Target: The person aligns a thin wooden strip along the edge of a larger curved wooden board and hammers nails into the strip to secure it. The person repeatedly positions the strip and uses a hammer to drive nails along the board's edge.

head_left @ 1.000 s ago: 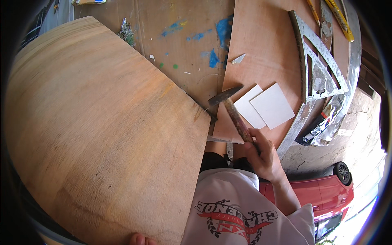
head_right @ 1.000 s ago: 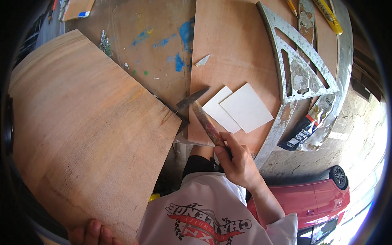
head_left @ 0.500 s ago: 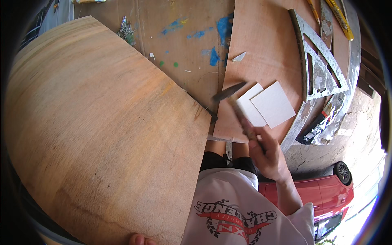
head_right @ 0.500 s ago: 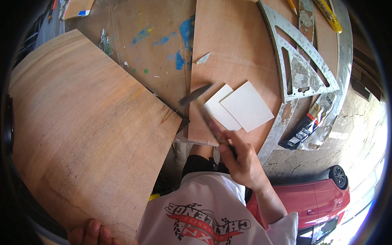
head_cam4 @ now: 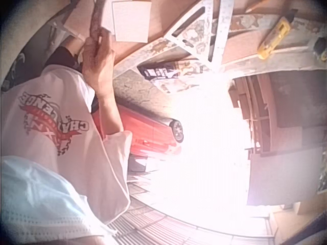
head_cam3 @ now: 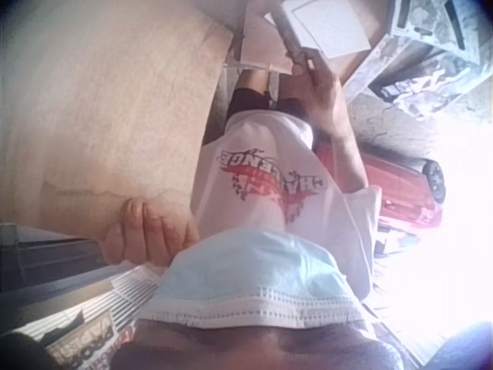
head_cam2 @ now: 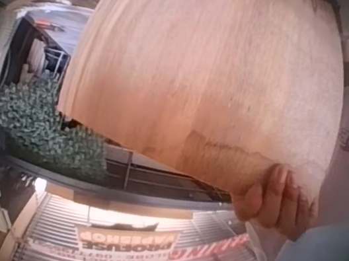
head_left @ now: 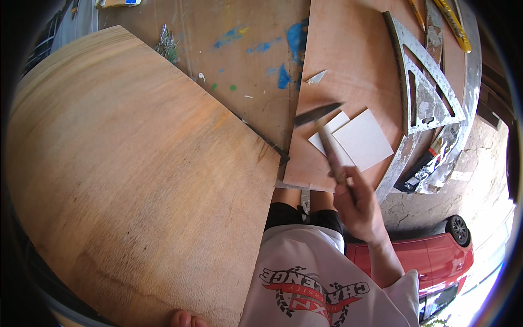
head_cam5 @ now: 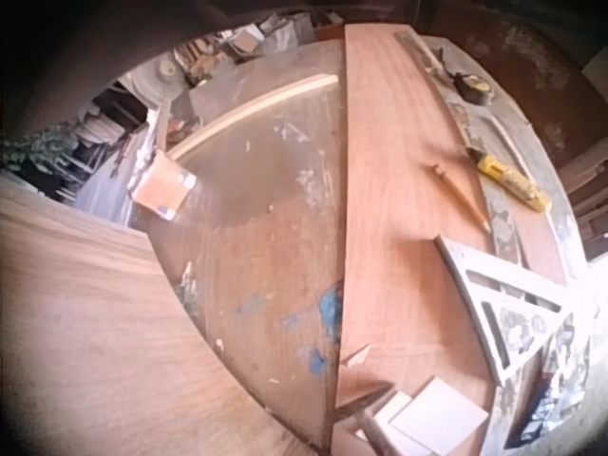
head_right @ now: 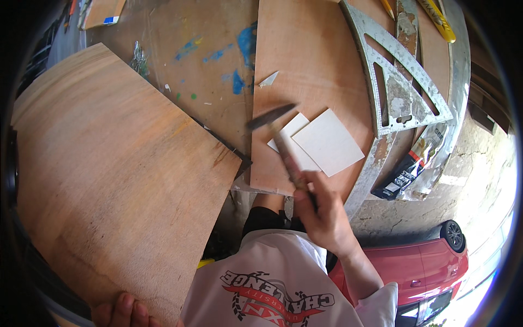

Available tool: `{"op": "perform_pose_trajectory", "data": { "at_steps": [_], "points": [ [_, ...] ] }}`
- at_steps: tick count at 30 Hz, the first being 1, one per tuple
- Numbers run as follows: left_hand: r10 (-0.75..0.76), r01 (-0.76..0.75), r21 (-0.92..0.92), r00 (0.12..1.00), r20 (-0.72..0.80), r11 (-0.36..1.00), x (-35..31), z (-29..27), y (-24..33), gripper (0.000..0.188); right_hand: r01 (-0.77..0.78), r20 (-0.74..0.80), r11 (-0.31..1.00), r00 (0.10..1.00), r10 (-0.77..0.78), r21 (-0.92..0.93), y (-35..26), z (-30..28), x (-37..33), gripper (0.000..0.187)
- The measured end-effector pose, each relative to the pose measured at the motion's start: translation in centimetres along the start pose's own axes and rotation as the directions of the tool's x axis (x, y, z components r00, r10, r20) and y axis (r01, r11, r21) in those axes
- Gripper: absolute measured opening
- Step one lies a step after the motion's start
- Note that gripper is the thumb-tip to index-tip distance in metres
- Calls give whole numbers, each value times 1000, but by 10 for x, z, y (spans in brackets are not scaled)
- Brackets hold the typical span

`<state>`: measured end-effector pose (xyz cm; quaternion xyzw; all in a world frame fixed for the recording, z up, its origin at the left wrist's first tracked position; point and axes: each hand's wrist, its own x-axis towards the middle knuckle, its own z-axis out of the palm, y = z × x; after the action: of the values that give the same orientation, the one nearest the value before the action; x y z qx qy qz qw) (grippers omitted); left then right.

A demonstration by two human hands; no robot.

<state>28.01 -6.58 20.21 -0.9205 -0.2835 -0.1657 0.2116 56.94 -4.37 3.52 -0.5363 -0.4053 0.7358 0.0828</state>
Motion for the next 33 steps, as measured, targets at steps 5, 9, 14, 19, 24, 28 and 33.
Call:
{"op": "perform_pose_trajectory", "data": {
  "at_steps": [5,9,14,19,24,28,33],
  "points": [
    [-25,26,-30,999,48,999,-7,-4,-1,49,24,-111,996,993,-34,-83,-8,-3,-2,26],
    [-58,66,-81,993,101,995,-24,-22,-5,49,190,-349,788,819,-456,-585,-16,-4,18,42],
    [-158,191,-155,967,202,969,-45,-52,-10,49,32,-330,495,708,-624,-868,-14,4,49,54],
    [-622,580,-252,771,-139,775,-89,-28,29,48,316,-232,482,585,-777,-817,-7,35,41,50],
    [-992,815,-572,-124,-12,-95,-150,-13,119,66,430,-164,866,864,-477,-254,7,84,37,38],
    [-778,488,-661,-580,243,-570,-217,24,156,76,457,-215,840,824,-524,-292,18,102,44,34],
    [-719,325,-706,-588,370,-629,-268,65,174,60,461,-292,827,783,-550,-321,23,108,50,30]
  ]
}}
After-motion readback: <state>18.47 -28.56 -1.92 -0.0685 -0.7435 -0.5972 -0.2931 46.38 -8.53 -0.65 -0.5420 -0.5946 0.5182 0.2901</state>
